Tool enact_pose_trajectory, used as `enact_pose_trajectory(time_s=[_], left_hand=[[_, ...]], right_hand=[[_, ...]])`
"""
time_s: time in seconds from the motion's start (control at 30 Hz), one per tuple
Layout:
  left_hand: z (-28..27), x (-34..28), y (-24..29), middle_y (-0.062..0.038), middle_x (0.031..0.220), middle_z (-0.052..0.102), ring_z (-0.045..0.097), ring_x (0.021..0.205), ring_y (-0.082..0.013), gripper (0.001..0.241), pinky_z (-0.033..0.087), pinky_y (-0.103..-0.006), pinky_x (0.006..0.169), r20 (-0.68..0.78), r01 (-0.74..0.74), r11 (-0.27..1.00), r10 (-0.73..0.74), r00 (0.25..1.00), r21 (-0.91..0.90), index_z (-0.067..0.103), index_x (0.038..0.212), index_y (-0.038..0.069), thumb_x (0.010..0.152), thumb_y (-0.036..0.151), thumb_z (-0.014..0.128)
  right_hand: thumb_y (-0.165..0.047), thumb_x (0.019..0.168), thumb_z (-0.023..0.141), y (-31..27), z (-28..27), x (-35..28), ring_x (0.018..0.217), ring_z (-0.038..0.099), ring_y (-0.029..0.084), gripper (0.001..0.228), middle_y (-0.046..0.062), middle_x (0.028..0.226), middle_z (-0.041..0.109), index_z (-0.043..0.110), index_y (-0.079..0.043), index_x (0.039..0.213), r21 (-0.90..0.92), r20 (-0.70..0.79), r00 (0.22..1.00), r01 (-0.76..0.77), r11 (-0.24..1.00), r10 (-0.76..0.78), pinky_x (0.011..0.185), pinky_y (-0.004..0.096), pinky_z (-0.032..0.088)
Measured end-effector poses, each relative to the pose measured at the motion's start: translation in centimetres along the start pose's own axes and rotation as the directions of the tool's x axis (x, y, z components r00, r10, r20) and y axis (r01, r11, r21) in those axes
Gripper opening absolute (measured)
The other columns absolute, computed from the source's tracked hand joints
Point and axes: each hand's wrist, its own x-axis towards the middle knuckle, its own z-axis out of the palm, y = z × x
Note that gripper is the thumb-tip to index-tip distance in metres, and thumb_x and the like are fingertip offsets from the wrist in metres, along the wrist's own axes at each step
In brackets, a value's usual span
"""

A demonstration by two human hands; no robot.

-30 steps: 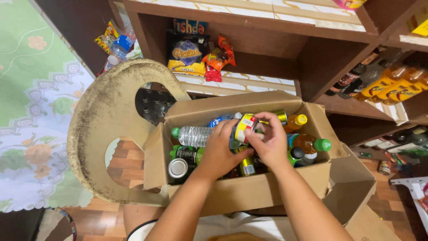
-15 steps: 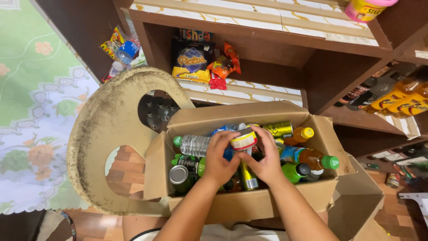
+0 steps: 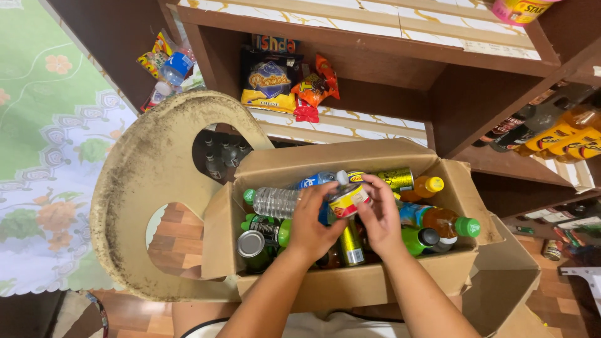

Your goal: Taking various grocery items out of a cardboard box and organizing them onto wooden shelves.

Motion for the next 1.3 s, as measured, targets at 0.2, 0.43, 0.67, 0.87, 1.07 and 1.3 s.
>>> enact_pose_trajectory(time_s=[0.2, 0.43, 0.67, 0.87, 1.07, 1.3], left_hand=[[0.0, -0.1, 0.1, -0.014, 0.117, 0.068, 0.061, 0.109, -0.0369, 0.056, 0.049, -0.0443, 0.098, 0.056, 0.002, 1.0, -0.001, 0.998, -0.018, 0.063, 0.123, 0.009, 0.07, 0.009, 0.081], [0.0, 0.1, 0.4, -0.013, 0.112, 0.07, 0.066, 0.105, -0.0354, 0.046, 0.053, -0.0425, 0.093, 0.003, -0.017, 0.999, 0.017, 1.0, -0.049, 0.066, 0.117, 0.007, 0.074, 0.008, 0.082], [1.8, -1.2, -2.3, -0.01, 0.104, 0.071, 0.069, 0.089, -0.0182, 0.045, 0.056, -0.0308, 0.074, -0.045, 0.209, 0.934, -0.231, 0.972, -0.29, 0.058, 0.122, 0.007, 0.084, 0.011, 0.082], [1.4, -0.5, -3.0, -0.008, 0.11, 0.072, 0.069, 0.09, -0.0136, 0.061, 0.059, -0.0279, 0.071, 0.106, 0.363, 0.582, -0.428, 0.897, -0.728, 0.041, 0.142, 0.011, 0.09, 0.007, 0.072], [0.9, -0.9, -4.5, -0.01, 0.105, 0.072, 0.07, 0.076, -0.0175, 0.045, 0.057, -0.0309, 0.06, 0.398, 0.558, 0.289, -0.461, 0.793, -0.777, 0.054, 0.139, 0.006, 0.1, 0.029, 0.059], [1.1, -1.5, -6.2, -0.011, 0.102, 0.072, 0.069, 0.076, -0.0171, 0.043, 0.057, -0.0318, 0.062, 0.451, 0.569, 0.224, -0.415, 0.79, -0.791, 0.057, 0.134, 0.002, 0.103, 0.033, 0.056]], right_hand=[[-0.032, 0.102, 0.056, -0.9, 0.1, 0.3, 0.121, 0.061, 0.025, 0.058, 0.018, 0.135, 0.059, 0.037, -0.004, 0.149, 0.286, -0.014, 0.987, -0.149, 0.947, 0.16, 0.104, 0.04, 0.05], [-0.041, 0.102, 0.059, -0.7, 0.1, 0.1, 0.123, 0.059, 0.024, 0.066, 0.017, 0.139, 0.056, 0.036, -0.003, 0.151, 0.232, 0.033, 0.994, -0.106, 0.967, 0.101, 0.103, 0.038, 0.05], [-0.034, 0.099, 0.067, -0.3, -0.1, -0.2, 0.115, 0.058, 0.019, 0.068, 0.012, 0.14, 0.052, 0.036, -0.004, 0.152, 0.174, 0.017, 1.0, -0.015, 0.985, 0.012, 0.094, 0.032, 0.05], [0.005, 0.079, 0.073, -2.7, 1.6, 0.5, 0.125, 0.055, 0.019, 0.076, 0.009, 0.14, 0.046, 0.043, -0.005, 0.147, -0.181, 0.105, 0.993, 0.066, 0.981, -0.047, 0.101, 0.032, 0.049], [0.004, 0.085, 0.078, 0.7, 0.6, 0.0, 0.119, 0.061, 0.017, 0.069, 0.008, 0.132, 0.059, 0.047, -0.005, 0.146, -0.084, -0.002, 1.0, -0.023, 0.996, 0.023, 0.098, 0.03, 0.052], [-0.002, 0.095, 0.071, 0.7, 0.4, 0.1, 0.117, 0.061, 0.017, 0.061, 0.008, 0.133, 0.061, 0.044, -0.004, 0.149, 0.046, -0.03, 1.0, -0.008, 0.999, 0.01, 0.096, 0.029, 0.05]])
